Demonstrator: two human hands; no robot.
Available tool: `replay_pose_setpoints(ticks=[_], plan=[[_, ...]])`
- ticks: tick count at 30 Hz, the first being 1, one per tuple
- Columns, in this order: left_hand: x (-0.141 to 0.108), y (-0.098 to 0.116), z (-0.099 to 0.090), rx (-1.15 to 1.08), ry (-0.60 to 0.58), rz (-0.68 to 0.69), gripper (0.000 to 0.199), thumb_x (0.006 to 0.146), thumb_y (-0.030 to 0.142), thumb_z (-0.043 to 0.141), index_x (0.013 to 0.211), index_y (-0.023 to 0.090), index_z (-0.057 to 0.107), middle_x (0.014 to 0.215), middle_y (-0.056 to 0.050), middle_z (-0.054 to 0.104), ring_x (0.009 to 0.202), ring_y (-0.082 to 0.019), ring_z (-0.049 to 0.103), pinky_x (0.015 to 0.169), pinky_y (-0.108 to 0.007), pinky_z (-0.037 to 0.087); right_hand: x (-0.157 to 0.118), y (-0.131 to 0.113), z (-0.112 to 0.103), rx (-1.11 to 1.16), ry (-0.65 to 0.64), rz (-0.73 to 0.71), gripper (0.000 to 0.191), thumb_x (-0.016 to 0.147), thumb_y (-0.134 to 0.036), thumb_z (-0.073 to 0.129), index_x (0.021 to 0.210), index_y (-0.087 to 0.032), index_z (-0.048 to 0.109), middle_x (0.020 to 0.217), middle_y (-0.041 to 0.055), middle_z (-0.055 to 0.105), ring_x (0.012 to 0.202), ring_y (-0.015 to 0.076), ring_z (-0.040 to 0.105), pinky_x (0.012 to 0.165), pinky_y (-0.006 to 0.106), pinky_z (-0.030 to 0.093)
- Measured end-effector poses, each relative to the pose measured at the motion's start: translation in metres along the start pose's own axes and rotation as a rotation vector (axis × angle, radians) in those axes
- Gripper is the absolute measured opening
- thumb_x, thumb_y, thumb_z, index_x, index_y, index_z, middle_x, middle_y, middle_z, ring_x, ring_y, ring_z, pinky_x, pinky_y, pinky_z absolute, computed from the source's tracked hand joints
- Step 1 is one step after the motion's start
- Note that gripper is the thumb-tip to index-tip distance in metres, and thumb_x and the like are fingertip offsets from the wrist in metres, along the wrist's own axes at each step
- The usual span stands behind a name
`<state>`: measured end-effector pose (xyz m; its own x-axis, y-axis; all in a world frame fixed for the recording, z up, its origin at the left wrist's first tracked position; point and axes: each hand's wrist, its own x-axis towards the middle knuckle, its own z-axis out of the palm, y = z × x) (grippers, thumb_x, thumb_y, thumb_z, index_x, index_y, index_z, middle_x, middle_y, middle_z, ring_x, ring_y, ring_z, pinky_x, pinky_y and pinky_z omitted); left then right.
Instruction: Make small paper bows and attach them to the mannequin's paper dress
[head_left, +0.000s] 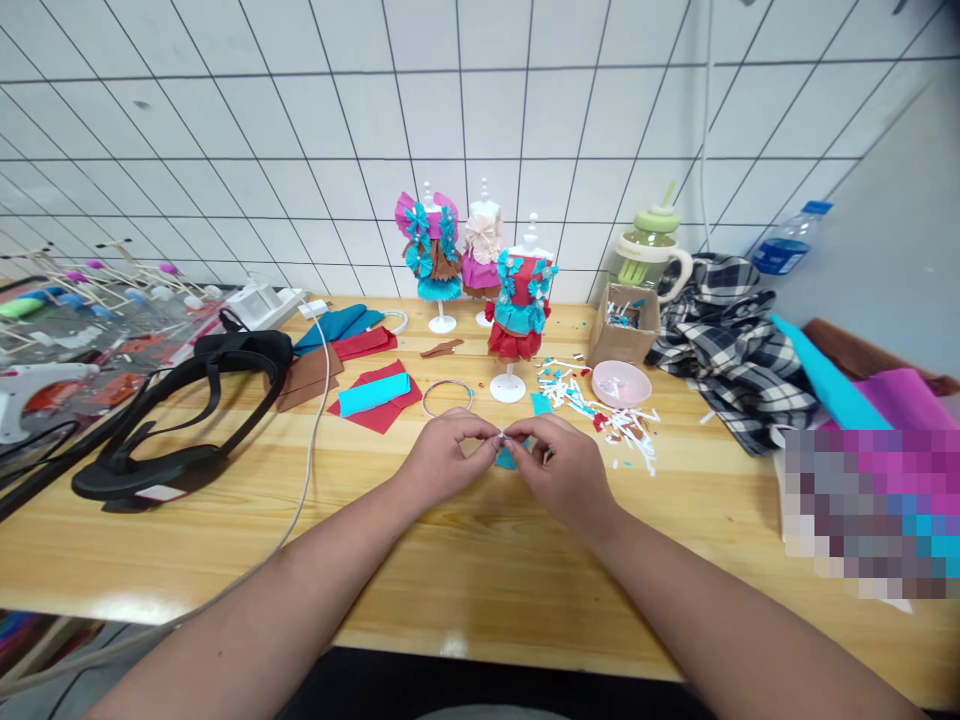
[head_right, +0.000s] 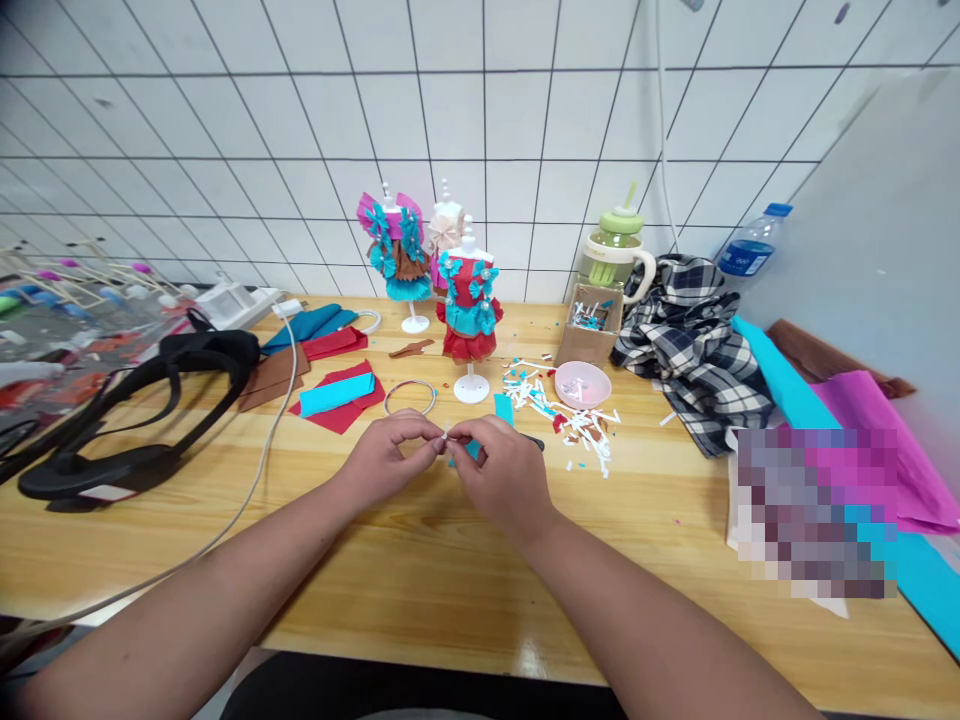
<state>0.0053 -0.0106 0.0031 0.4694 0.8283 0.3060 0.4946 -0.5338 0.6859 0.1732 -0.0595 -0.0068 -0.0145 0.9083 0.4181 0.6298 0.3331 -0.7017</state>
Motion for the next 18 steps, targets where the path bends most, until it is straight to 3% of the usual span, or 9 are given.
replay_pose_setpoints(ticks=[10, 18], plan=[[-0.0017, -0.0031, 0.0053, 0.035, 0.007, 0.065, 0.013, 0.077, 0.02, 0.06, 0.074, 0.02, 0.074, 0.068, -0.001, 0.071, 0.068, -0.014, 0.061, 0.064, -0.025, 0.046, 0.0005, -0.0009, -0.0006, -0.026, -0.03, -0.01, 0.008, 0.083, -0.024, 0.059, 0.084, -0.022, 0.066, 0.079, -0.0004, 0.066, 0.06, 0.012, 0.056, 0.06, 0.025, 0.041], [-0.0034, 0.0001, 0.0047, 0.077, -0.029, 0.121, 0.014, 0.073, 0.016, 0.059, 0.066, 0.02, 0.07, 0.063, 0.001, 0.069, 0.063, -0.013, 0.058, 0.064, -0.025, 0.045, 0.0011, 0.0015, 0.0045, 0.045, -0.101, 0.084, 0.001, 0.076, -0.021, 0.057, 0.077, -0.021, 0.058, 0.071, -0.0015, 0.061, 0.06, 0.012, 0.054, 0.056, 0.023, 0.04]])
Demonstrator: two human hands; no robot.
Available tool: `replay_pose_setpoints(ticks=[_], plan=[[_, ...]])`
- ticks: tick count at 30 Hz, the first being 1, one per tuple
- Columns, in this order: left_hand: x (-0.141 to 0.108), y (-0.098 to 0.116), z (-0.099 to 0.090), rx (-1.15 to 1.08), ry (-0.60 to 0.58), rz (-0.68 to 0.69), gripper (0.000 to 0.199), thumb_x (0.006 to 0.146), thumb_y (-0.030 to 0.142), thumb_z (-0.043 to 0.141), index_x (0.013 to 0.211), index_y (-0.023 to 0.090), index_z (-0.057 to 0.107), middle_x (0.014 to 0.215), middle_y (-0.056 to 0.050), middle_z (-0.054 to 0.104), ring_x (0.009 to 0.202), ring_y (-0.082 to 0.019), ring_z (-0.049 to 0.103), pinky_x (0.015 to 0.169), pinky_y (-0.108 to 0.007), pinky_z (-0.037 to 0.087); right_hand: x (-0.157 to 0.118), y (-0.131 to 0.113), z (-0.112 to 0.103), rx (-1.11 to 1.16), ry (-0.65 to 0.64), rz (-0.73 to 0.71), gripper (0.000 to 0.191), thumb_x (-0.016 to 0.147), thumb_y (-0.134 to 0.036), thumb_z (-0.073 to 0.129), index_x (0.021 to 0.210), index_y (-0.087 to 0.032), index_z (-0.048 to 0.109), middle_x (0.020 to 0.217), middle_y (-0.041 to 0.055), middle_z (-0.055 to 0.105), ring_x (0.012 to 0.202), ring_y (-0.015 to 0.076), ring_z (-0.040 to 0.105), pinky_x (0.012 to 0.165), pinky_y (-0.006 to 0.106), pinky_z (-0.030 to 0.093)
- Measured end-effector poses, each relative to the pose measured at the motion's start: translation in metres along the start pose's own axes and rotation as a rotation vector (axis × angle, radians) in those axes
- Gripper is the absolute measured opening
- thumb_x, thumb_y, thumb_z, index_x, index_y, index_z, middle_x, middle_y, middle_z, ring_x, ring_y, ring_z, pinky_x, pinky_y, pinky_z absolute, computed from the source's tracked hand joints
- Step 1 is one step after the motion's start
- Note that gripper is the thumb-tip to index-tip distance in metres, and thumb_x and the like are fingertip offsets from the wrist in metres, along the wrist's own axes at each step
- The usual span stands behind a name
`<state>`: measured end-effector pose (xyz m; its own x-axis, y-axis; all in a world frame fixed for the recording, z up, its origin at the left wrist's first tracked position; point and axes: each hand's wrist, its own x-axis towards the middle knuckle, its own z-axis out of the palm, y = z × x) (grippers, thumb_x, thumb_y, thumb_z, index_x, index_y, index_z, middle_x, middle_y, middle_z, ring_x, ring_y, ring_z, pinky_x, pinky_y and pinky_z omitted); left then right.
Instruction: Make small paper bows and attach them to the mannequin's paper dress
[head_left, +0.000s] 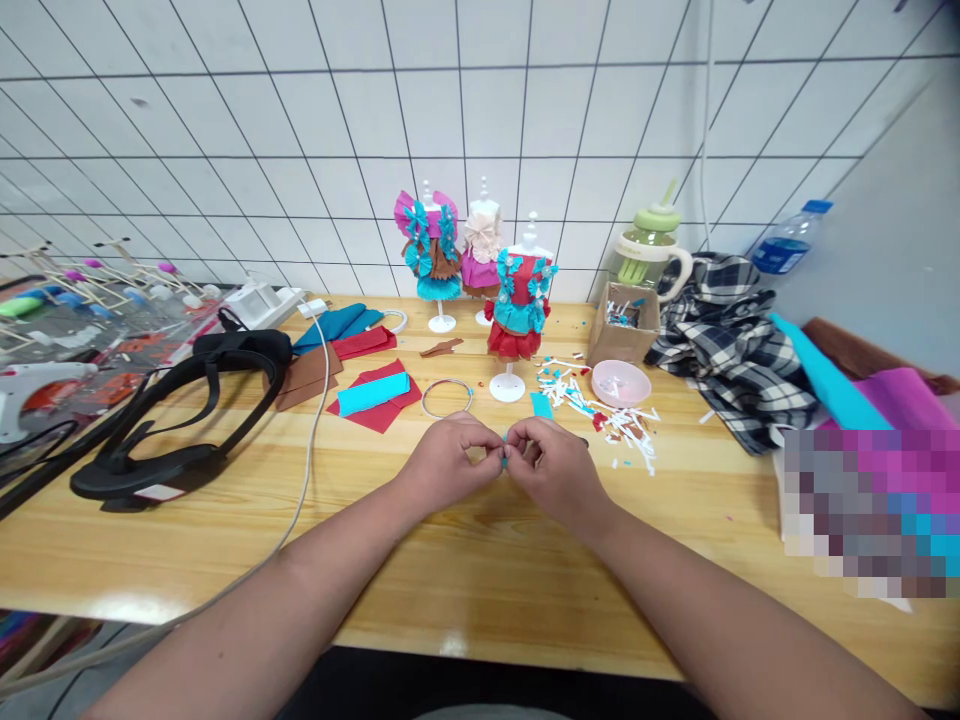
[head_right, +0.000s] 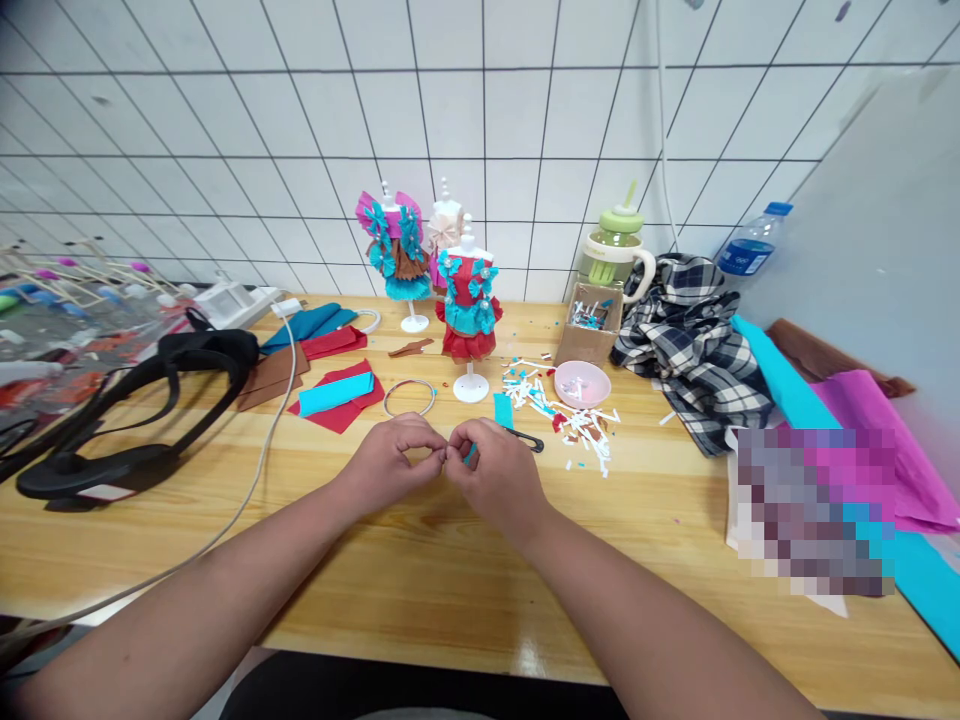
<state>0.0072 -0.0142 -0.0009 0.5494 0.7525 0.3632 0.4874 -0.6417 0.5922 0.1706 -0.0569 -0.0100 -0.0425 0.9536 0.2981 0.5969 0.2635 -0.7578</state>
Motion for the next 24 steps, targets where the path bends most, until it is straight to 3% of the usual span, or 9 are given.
replay_pose_setpoints(ticks=[5, 8, 11, 17, 24], plan=[[0.002, 0.002, -0.004, -0.057, -0.003, -0.048, 0.016, 0.071, 0.012, 0.058, 0.067, 0.02, 0.071, 0.067, 0.001, 0.071, 0.067, -0.013, 0.061, 0.068, -0.025, 0.047, 0.006, 0.004, -0.001, 0.262, -0.052, 0.235, 0.006, 0.077, -0.027, 0.052, 0.075, -0.022, 0.051, 0.058, -0.0049, 0.054, 0.048, 0.0104, 0.049, 0.045, 0.021, 0.036], [0.002, 0.002, -0.007, -0.092, -0.002, -0.085, 0.016, 0.07, 0.012, 0.058, 0.069, 0.02, 0.072, 0.07, 0.0, 0.072, 0.07, -0.014, 0.063, 0.069, -0.025, 0.048, 0.012, 0.01, -0.004, 0.506, -0.092, 0.375, 0.009, 0.079, -0.03, 0.049, 0.079, -0.022, 0.045, 0.068, -0.0041, 0.063, 0.042, 0.008, 0.049, 0.039, 0.02, 0.034], [0.002, 0.002, -0.009, -0.115, -0.01, -0.084, 0.017, 0.071, 0.012, 0.057, 0.069, 0.02, 0.072, 0.071, 0.0, 0.073, 0.071, -0.014, 0.064, 0.07, -0.025, 0.049, 0.018, 0.017, -0.009, 0.634, -0.077, 0.42, 0.013, 0.078, -0.032, 0.05, 0.081, -0.022, 0.042, 0.074, -0.0027, 0.067, 0.041, 0.0071, 0.05, 0.036, 0.018, 0.034], [0.004, 0.001, -0.009, -0.119, -0.004, -0.088, 0.016, 0.074, 0.014, 0.058, 0.07, 0.02, 0.073, 0.073, -0.001, 0.074, 0.073, -0.015, 0.064, 0.07, -0.025, 0.049, 0.026, 0.024, -0.021, 0.678, 0.04, 0.463, 0.023, 0.073, -0.036, 0.059, 0.081, -0.021, 0.045, 0.074, -0.0005, 0.069, 0.045, 0.007, 0.054, 0.038, 0.016, 0.038], [0.003, -0.001, -0.007, -0.094, 0.025, -0.034, 0.014, 0.079, 0.022, 0.061, 0.078, 0.022, 0.075, 0.077, -0.002, 0.075, 0.074, -0.016, 0.065, 0.071, -0.027, 0.05, 0.028, 0.039, -0.022, 0.56, 0.181, 0.447, 0.041, 0.069, -0.032, 0.062, 0.108, -0.02, 0.058, 0.116, 0.0082, 0.064, 0.072, 0.0136, 0.061, 0.051, 0.023, 0.049]])
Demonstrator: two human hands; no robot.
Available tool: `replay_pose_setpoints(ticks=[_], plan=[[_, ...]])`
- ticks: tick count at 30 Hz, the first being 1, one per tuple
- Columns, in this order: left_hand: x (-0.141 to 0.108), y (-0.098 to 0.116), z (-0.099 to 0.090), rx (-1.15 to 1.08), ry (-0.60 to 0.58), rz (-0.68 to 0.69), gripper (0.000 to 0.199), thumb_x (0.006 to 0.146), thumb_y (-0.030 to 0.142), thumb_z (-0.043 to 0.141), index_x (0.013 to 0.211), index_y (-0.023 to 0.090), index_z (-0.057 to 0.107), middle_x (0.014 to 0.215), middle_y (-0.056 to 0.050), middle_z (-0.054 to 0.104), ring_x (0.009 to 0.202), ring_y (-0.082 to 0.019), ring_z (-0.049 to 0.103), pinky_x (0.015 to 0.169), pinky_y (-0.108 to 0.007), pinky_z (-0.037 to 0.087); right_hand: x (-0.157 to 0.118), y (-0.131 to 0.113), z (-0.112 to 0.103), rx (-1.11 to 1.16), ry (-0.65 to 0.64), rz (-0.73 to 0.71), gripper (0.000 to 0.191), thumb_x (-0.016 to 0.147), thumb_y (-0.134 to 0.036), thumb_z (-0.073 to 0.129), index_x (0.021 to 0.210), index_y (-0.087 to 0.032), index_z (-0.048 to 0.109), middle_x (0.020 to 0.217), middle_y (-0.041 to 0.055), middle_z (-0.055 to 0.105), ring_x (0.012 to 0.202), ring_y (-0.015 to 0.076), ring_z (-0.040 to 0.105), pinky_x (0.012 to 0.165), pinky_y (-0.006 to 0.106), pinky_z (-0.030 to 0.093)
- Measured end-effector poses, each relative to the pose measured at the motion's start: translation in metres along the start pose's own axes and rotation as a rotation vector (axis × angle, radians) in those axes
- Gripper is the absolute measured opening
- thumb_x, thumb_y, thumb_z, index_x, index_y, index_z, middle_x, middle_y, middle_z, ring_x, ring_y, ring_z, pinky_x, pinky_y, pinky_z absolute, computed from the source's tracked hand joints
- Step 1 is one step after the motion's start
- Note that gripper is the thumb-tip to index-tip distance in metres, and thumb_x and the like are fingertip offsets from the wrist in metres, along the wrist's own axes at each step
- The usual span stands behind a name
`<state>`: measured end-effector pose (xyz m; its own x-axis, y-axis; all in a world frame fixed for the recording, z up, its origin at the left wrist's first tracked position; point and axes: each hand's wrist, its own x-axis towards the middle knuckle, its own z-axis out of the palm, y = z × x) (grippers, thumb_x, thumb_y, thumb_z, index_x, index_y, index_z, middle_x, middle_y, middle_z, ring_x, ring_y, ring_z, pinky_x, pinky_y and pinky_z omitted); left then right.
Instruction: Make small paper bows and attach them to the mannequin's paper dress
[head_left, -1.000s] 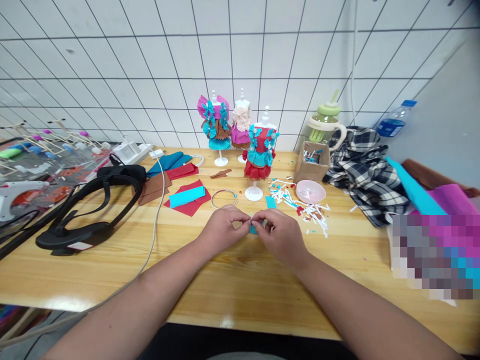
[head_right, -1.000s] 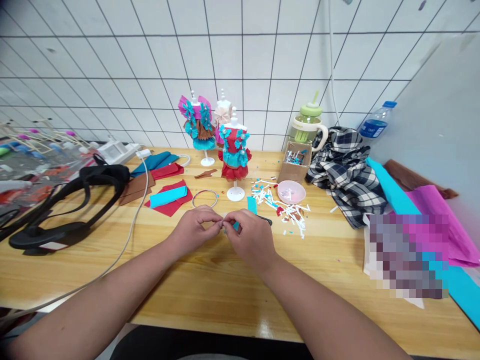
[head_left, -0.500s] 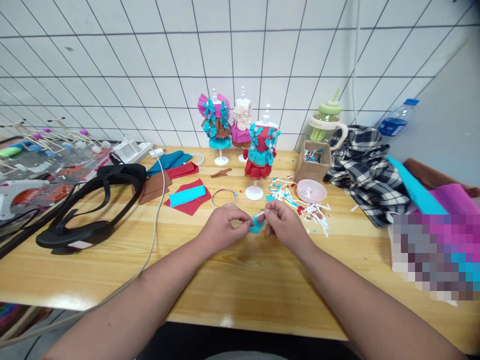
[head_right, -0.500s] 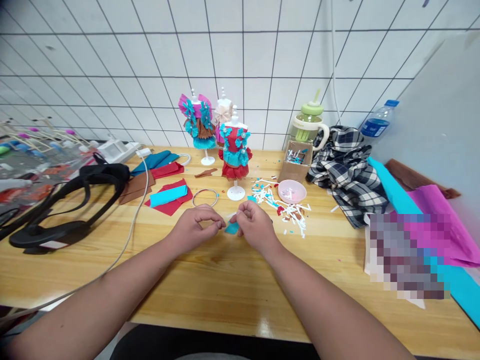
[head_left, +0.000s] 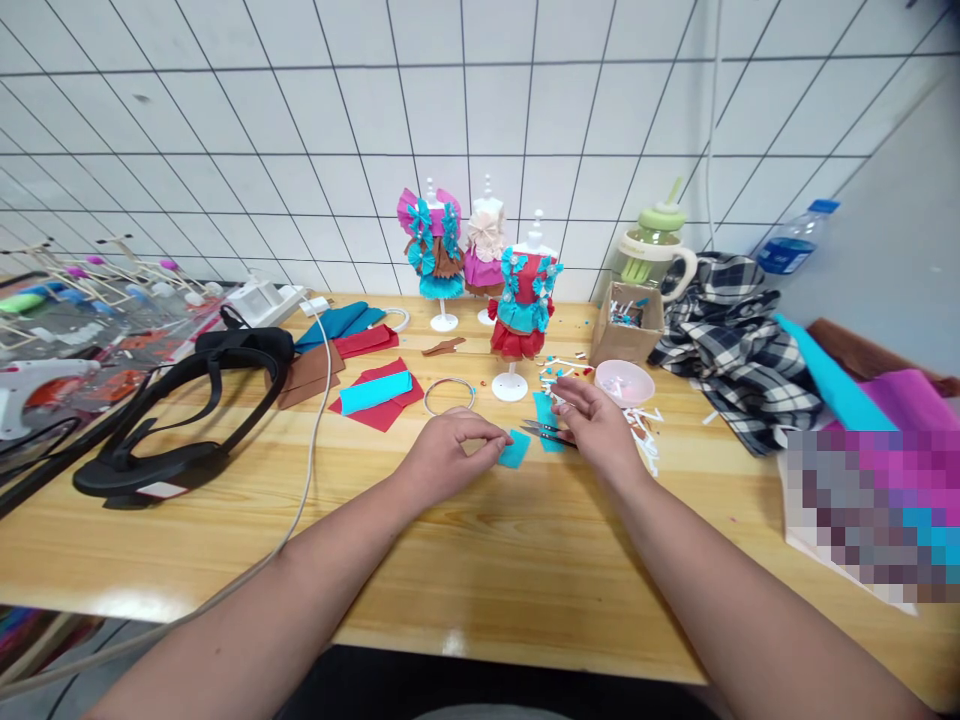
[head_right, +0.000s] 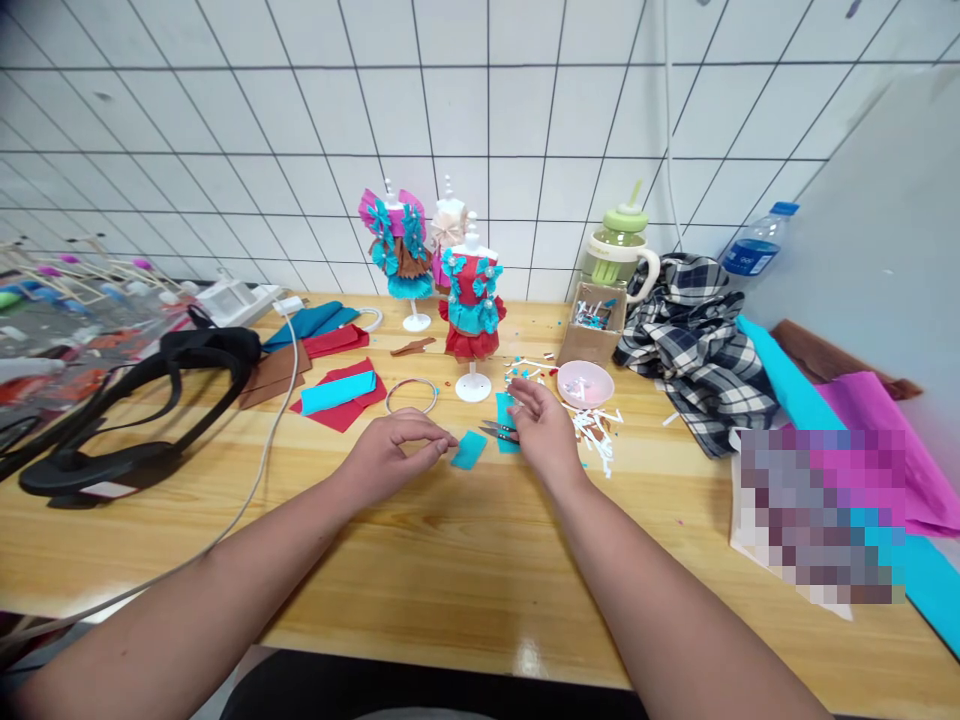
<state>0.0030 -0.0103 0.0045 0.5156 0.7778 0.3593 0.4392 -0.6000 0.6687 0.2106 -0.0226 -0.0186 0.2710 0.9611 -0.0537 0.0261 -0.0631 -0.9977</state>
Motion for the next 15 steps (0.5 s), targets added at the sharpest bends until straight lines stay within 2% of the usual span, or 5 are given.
replay_pose_setpoints(ticks=[5, 8, 10, 13, 15], plan=[[0.001, 0.0, 0.0, 0.011, 0.019, 0.027, 0.013, 0.078, 0.021, 0.062, 0.078, 0.022, 0.075, 0.075, -0.002, 0.075, 0.074, -0.016, 0.065, 0.072, -0.028, 0.05, 0.003, 0.004, -0.003, -0.191, 0.089, -0.181, 0.029, 0.074, -0.036, 0.062, 0.094, -0.016, 0.068, 0.086, 0.0058, 0.068, 0.063, 0.013, 0.054, 0.054, 0.025, 0.045], [0.001, 0.002, -0.001, -0.013, -0.004, 0.02, 0.014, 0.078, 0.018, 0.06, 0.076, 0.021, 0.074, 0.075, -0.002, 0.074, 0.075, -0.016, 0.065, 0.073, -0.028, 0.05, 0.001, -0.001, -0.004, -0.121, 0.108, -0.235, 0.029, 0.077, -0.034, 0.06, 0.1, -0.017, 0.065, 0.088, 0.006, 0.068, 0.073, 0.0153, 0.058, 0.064, 0.028, 0.047], [0.001, 0.003, -0.002, -0.086, -0.047, -0.006, 0.015, 0.077, 0.016, 0.059, 0.075, 0.02, 0.073, 0.077, -0.003, 0.074, 0.076, -0.016, 0.065, 0.074, -0.029, 0.051, -0.004, -0.006, -0.003, -0.095, 0.012, -0.282, 0.033, 0.079, -0.03, 0.057, 0.109, -0.019, 0.063, 0.098, 0.007, 0.068, 0.084, 0.0169, 0.06, 0.071, 0.03, 0.048], [0.0, 0.002, -0.004, -0.328, -0.155, -0.104, 0.014, 0.079, 0.019, 0.057, 0.076, 0.017, 0.071, 0.081, -0.005, 0.074, 0.079, -0.017, 0.068, 0.075, -0.029, 0.053, -0.014, -0.011, 0.003, -0.12, -0.266, -0.316, 0.037, 0.078, -0.022, 0.055, 0.115, -0.023, 0.063, 0.116, 0.0062, 0.064, 0.097, 0.0175, 0.058, 0.077, 0.031, 0.049], [-0.001, 0.0, -0.005, -0.506, -0.204, -0.17, 0.015, 0.081, 0.021, 0.056, 0.076, 0.016, 0.069, 0.084, -0.007, 0.074, 0.083, -0.019, 0.069, 0.078, -0.032, 0.054, -0.02, -0.012, 0.007, -0.127, -0.4, -0.325, 0.038, 0.077, -0.02, 0.056, 0.114, -0.025, 0.064, 0.12, 0.0054, 0.062, 0.101, 0.0179, 0.057, 0.079, 0.032, 0.05]])
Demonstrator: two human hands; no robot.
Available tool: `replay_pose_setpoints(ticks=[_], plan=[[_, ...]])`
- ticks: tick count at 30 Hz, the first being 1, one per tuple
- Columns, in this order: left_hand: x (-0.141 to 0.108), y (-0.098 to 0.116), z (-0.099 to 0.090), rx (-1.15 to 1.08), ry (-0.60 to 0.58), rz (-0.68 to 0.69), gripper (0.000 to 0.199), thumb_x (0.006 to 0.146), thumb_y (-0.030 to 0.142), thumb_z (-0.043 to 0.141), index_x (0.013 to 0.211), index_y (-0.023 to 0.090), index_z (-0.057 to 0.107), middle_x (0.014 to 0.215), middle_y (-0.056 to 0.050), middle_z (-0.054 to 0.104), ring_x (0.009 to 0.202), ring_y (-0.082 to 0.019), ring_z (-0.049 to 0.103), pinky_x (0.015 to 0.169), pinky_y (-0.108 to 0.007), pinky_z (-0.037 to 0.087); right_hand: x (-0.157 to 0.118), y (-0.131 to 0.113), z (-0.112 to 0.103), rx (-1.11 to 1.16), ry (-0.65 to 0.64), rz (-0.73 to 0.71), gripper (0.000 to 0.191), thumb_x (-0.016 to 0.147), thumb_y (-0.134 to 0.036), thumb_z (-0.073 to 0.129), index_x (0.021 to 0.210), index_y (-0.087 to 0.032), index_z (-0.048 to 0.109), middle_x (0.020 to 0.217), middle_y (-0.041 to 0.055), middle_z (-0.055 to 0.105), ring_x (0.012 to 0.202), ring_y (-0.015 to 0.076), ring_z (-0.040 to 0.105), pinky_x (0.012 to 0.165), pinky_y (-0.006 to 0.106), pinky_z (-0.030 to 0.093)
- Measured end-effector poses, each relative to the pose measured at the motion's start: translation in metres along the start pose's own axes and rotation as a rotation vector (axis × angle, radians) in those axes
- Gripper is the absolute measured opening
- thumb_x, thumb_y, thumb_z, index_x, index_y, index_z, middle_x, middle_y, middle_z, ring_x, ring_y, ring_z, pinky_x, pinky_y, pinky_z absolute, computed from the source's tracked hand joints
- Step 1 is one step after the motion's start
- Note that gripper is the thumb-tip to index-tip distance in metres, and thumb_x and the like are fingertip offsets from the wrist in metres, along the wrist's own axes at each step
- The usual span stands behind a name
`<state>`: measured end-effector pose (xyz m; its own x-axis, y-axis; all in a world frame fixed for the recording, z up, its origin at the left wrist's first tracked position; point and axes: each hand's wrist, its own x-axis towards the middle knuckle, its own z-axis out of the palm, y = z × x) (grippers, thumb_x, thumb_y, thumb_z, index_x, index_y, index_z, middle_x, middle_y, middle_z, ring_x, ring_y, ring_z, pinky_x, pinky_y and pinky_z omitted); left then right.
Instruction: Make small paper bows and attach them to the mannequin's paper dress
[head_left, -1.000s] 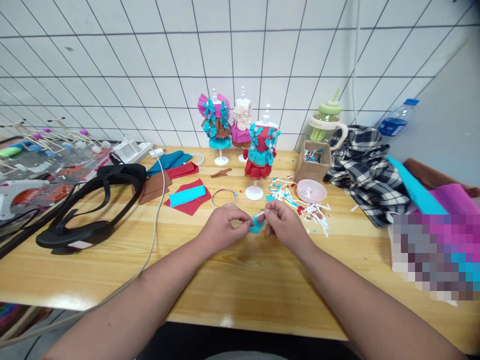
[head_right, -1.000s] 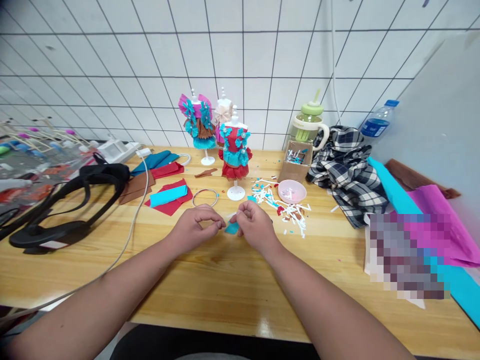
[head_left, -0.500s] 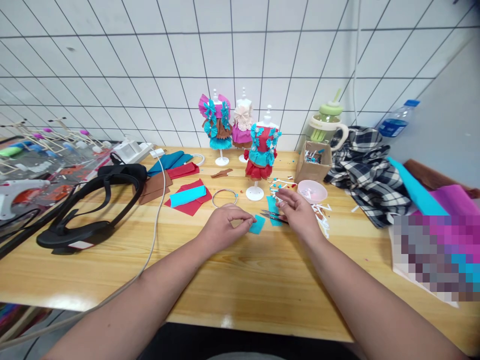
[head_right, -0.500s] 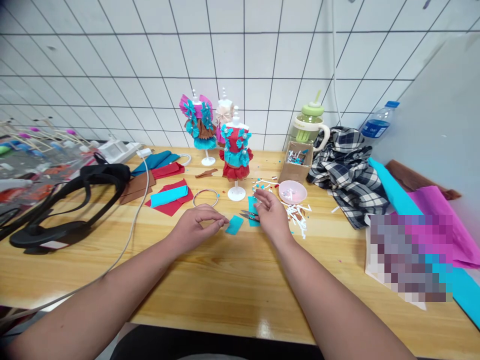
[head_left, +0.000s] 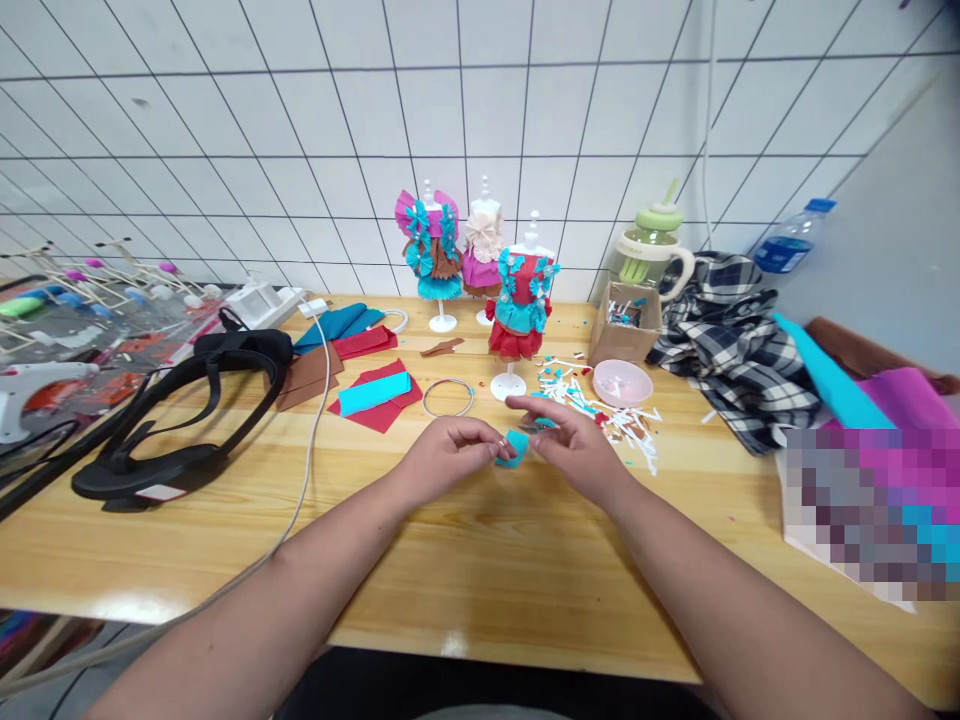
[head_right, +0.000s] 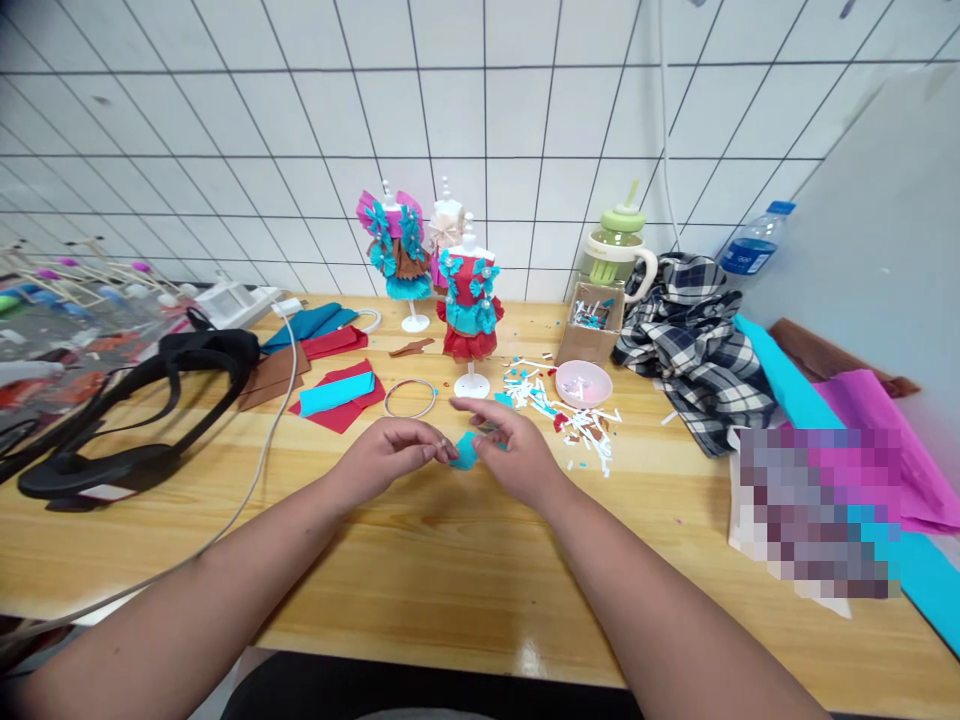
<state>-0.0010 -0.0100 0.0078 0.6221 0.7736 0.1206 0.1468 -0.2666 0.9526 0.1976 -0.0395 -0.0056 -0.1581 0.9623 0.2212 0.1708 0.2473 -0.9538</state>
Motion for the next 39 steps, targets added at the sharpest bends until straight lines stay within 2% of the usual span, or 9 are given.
replay_pose_setpoints(ticks=[2, 5, 8, 11, 15, 21, 26, 32, 39], plan=[[0.0, -0.001, -0.002, -0.102, -0.011, -0.022, 0.015, 0.081, 0.023, 0.056, 0.075, 0.016, 0.067, 0.087, -0.008, 0.074, 0.087, -0.021, 0.069, 0.081, -0.035, 0.054, -0.002, -0.001, 0.005, 0.011, -0.056, -0.016, 0.035, 0.078, -0.021, 0.057, 0.111, -0.025, 0.066, 0.12, 0.0057, 0.063, 0.102, 0.019, 0.059, 0.08, 0.033, 0.051], [0.0, 0.0, -0.003, -0.068, -0.014, 0.011, 0.017, 0.083, 0.024, 0.053, 0.075, 0.016, 0.065, 0.09, -0.009, 0.074, 0.092, -0.022, 0.068, 0.082, -0.036, 0.053, -0.003, 0.0, 0.006, 0.008, -0.057, -0.057, 0.028, 0.081, -0.024, 0.058, 0.107, -0.025, 0.068, 0.12, 0.0069, 0.063, 0.108, 0.0211, 0.058, 0.083, 0.035, 0.051], [0.0, 0.002, -0.003, 0.262, 0.031, 0.193, 0.016, 0.081, 0.022, 0.053, 0.075, 0.018, 0.068, 0.087, -0.007, 0.07, 0.091, -0.02, 0.064, 0.083, -0.036, 0.049, -0.002, 0.0, 0.005, -0.042, -0.025, -0.089, 0.023, 0.082, -0.026, 0.058, 0.103, -0.025, 0.07, 0.121, 0.0072, 0.062, 0.114, 0.0216, 0.055, 0.088, 0.037, 0.049], [-0.002, 0.004, -0.004, 0.681, 0.075, 0.403, 0.014, 0.077, 0.019, 0.057, 0.079, 0.022, 0.071, 0.086, -0.005, 0.064, 0.084, -0.018, 0.058, 0.08, -0.035, 0.044, -0.001, -0.002, 0.004, -0.126, 0.009, -0.099, 0.019, 0.084, -0.027, 0.057, 0.095, -0.025, 0.072, 0.111, 0.0068, 0.066, 0.109, 0.0206, 0.058, 0.093, 0.039, 0.046], [-0.004, 0.003, -0.007, 0.894, 0.067, 0.511, 0.015, 0.077, 0.019, 0.057, 0.082, 0.024, 0.07, 0.084, -0.003, 0.063, 0.08, -0.017, 0.054, 0.076, -0.034, 0.041, -0.001, -0.005, 0.004, -0.21, -0.013, -0.094, 0.015, 0.083, -0.028, 0.06, 0.086, -0.024, 0.074, 0.106, 0.0059, 0.067, 0.106, 0.0203, 0.059, 0.097, 0.039, 0.043], [-0.003, 0.002, -0.007, 1.001, -0.006, 0.573, 0.013, 0.078, 0.017, 0.055, 0.081, 0.023, 0.067, 0.081, -0.003, 0.063, 0.08, -0.018, 0.052, 0.079, -0.036, 0.039, -0.002, -0.004, 0.006, -0.262, -0.041, -0.065, 0.009, 0.077, -0.024, 0.066, 0.081, -0.024, 0.074, 0.109, 0.0058, 0.066, 0.106, 0.0205, 0.059, 0.097, 0.04, 0.043], [-0.003, 0.004, -0.007, 1.042, -0.057, 0.557, 0.014, 0.077, 0.017, 0.055, 0.08, 0.024, 0.067, 0.078, -0.002, 0.062, 0.081, -0.018, 0.052, 0.081, -0.037, 0.039, -0.002, -0.002, 0.006, -0.301, -0.005, -0.05, 0.005, 0.074, -0.022, 0.068, 0.075, -0.024, 0.072, 0.108, 0.005, 0.066, 0.103, 0.0201, 0.061, 0.095, 0.039, 0.044], [-0.003, 0.003, -0.007, 1.03, -0.04, 0.57, 0.015, 0.077, 0.017, 0.055, 0.082, 0.023, 0.067, 0.078, -0.003, 0.062, 0.081, -0.019, 0.052, 0.08, -0.037, 0.039, -0.001, -0.001, -0.002, -0.441, -0.011, -0.241, 0.012, 0.078, -0.025, 0.067, 0.087, -0.028, 0.073, 0.12, 0.0039, 0.062, 0.112, 0.0218, 0.055, 0.098, 0.041, 0.041], [-0.003, 0.003, -0.007, 1.024, -0.032, 0.59, 0.013, 0.077, 0.017, 0.056, 0.082, 0.023, 0.066, 0.077, -0.002, 0.063, 0.079, -0.018, 0.052, 0.079, -0.036, 0.039, -0.001, -0.002, -0.004, -0.633, -0.044, -0.34, 0.007, 0.077, -0.025, 0.068, 0.08, -0.029, 0.073, 0.13, 0.0014, 0.056, 0.118, 0.0252, 0.049, 0.099, 0.046, 0.036]])
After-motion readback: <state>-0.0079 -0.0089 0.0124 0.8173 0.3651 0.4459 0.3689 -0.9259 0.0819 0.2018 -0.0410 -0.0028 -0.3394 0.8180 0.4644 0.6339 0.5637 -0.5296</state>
